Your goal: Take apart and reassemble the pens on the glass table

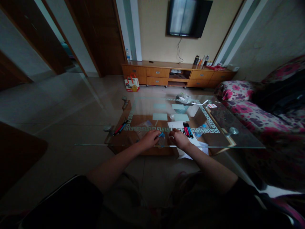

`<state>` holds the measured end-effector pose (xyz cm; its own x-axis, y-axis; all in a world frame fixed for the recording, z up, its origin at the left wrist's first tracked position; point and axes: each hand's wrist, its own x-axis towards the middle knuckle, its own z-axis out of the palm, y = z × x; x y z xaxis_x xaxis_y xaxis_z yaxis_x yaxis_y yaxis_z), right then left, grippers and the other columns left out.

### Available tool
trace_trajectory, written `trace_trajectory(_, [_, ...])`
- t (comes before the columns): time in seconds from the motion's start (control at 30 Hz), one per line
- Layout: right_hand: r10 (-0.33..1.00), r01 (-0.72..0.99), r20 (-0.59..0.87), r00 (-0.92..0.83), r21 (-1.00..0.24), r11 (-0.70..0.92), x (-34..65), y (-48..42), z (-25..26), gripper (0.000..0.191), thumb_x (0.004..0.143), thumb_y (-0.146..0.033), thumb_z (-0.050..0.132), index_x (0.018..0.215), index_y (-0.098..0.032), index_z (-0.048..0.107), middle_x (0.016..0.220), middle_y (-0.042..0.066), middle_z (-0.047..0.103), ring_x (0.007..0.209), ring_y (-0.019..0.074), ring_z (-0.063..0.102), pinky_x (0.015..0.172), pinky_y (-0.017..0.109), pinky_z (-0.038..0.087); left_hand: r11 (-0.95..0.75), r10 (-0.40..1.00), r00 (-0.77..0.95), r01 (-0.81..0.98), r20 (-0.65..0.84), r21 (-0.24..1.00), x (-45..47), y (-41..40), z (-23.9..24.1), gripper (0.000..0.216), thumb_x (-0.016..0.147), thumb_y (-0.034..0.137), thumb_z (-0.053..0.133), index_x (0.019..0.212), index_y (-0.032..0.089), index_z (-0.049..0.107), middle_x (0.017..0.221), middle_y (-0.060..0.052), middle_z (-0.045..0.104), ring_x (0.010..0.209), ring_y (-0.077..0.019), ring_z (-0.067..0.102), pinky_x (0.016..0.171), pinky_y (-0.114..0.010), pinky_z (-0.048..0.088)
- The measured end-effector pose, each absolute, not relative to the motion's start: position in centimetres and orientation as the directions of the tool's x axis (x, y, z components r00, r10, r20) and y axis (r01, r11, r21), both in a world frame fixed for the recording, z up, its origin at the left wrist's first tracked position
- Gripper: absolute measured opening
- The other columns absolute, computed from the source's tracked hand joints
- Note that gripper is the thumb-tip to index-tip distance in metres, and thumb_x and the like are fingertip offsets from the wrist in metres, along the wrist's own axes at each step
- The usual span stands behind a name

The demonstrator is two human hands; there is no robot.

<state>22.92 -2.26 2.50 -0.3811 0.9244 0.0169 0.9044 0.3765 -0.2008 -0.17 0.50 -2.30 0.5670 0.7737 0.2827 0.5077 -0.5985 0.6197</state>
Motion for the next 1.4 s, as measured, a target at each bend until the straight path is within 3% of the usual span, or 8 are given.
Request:
trace_trajectory(0.3, [0.903,0.842,0.117,-0.412,-0.33,0.427,23.1,-2.1,1.8,0.01,0.083,-0.014,0.061,0.09,-0.018,0.066,0.097,0.008,0.065,0.083,0.0173,0.061,0.075,0.025,0.043,-0.347,0.903,0.381,0.373,0.199,0.86,0.3,0.9,-2.4,0.028,0.078,0.012,0.065,0.105,0.016,0.067,0.091,-0.007,0.069,0.08,-0.017,0.063,0.077,-0.029,0.049])
trace_trajectory(0.43, [0.887,0.778,0.23,-0.4,-0.426,0.462,22.9,-1.9,1.6,0.009,0.079,-0.011,0.061,0.085,-0.017,0.064,0.089,0.007,0.066,0.08,0.0168,0.06,0.076,0.025,0.044,-0.097,0.943,0.327,0.095,0.061,0.991,0.8,0.9,-1.3,0.026,0.078,0.021,0.069,0.103,0.013,0.068,0.096,-0.009,0.069,0.082,-0.016,0.064,0.073,-0.026,0.05])
trace_trajectory(0.53, [0.882,0.735,0.303,-0.361,-0.489,0.469,22.5,-2.1,1.9,0.007,0.077,-0.012,0.061,0.08,-0.017,0.062,0.08,0.004,0.065,0.071,0.0149,0.058,0.069,0.024,0.043,0.08,0.939,0.341,-0.073,-0.05,0.994,0.9,0.5,-0.6,0.028,0.079,0.029,0.071,0.102,0.014,0.067,0.095,-0.007,0.068,0.076,-0.014,0.063,0.065,-0.024,0.05])
trace_trajectory(0.63, [0.895,0.714,0.321,-0.31,-0.543,0.442,22.2,-2.2,2.1,0.005,0.077,-0.012,0.06,0.077,-0.018,0.061,0.072,0.001,0.063,0.064,0.013,0.056,0.064,0.022,0.04,0.191,0.925,0.364,-0.188,-0.113,0.963,0.9,0.0,-0.1,0.029,0.076,0.03,0.076,0.098,0.015,0.066,0.095,-0.006,0.065,0.081,-0.0149,0.063,0.067,-0.025,0.053])
trace_trajectory(1.0, [0.892,0.685,0.361,-0.272,-0.579,0.443,21.8,-2.3,2.0,0.007,0.077,-0.015,0.059,0.084,-0.018,0.062,0.074,0.001,0.064,0.063,0.0123,0.055,0.065,0.023,0.041,0.241,0.909,0.389,-0.202,-0.148,0.949,0.7,-0.5,0.8,0.026,0.079,0.027,0.074,0.1,0.016,0.063,0.102,-0.007,0.062,0.088,-0.0168,0.064,0.071,-0.031,0.058])
trace_trajectory(1.4, [0.936,0.516,0.331,-0.118,-0.785,0.343,21.5,-2.2,1.7,0.018,0.083,-0.031,0.059,0.091,-0.017,0.068,0.076,0.002,0.068,0.062,0.0137,0.059,0.063,0.025,0.047,0.214,0.887,0.439,-0.117,-0.143,0.97,0.6,-0.8,0.9,0.032,0.075,0.03,0.078,0.098,0.014,0.063,0.094,-0.006,0.064,0.078,-0.0138,0.062,0.066,-0.029,0.057])
